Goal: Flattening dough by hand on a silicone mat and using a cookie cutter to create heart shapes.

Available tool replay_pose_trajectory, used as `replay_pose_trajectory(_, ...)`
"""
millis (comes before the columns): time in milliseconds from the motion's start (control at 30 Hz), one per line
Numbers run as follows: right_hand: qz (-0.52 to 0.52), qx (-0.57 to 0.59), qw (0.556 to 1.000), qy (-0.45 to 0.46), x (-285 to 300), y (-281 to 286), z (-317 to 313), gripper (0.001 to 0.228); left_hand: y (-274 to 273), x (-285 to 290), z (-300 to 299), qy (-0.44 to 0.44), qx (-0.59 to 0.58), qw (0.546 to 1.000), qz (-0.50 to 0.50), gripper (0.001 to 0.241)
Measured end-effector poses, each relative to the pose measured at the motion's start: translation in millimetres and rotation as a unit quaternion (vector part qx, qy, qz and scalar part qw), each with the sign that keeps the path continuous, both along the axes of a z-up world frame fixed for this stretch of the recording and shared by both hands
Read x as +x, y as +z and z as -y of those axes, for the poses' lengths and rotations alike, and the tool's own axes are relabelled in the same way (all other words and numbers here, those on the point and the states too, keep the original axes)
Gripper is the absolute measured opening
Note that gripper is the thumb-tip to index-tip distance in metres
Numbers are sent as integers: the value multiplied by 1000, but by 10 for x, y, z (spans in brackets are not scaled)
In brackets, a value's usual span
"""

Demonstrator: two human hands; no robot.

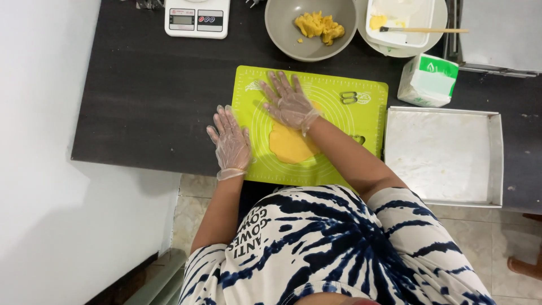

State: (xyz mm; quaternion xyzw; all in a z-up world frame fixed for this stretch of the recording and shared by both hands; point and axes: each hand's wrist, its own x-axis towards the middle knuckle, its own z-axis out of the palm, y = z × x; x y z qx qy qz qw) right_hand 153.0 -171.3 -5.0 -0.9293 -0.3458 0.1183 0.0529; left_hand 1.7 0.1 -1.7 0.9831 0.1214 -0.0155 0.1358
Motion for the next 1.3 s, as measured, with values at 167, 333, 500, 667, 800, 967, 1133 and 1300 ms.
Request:
replay_pose_trajectory(167, -232, 423, 870, -106, 44, 507, 352, 113, -193, -3, -32, -8, 90, 995, 52, 68)
replay_pose_trajectory(333, -6, 113, 987, -112, -109, 327, 484, 67, -19, -27, 2, -6, 52, 998, 31, 67)
replay_pose_trajectory(500, 31, -2, 998, -61, -256, 205, 351, 70, 123, -18, 34, 8, 1, 1000, -12, 65)
replay_pose_trajectory(667, 4, 0, 998, -60, -177, 252, 346, 66, 91, -6, 25, 13, 9, 1000, -18, 66)
replay_pose_trajectory(800, -21, 19, 998, -51, -35, 105, 425, 63, 114, -28, 31, 7, 7, 1000, -21, 66)
replay_pose_trajectory(967, -89, 250, 959, -100, 157, -168, 692, 69, 33, -33, 19, 6, 21, 1000, 12, 67)
replay_pose_trajectory(1133, 0, 121, 990, -71, -558, 398, 482, 77, 8, -31, 4, 4, 21, 1000, 17, 66)
replay_pose_trajectory(1300, 45, 71, 996, -35, -573, 87, 506, 70, 12, -36, 4, 7, 16, 1000, 22, 66)
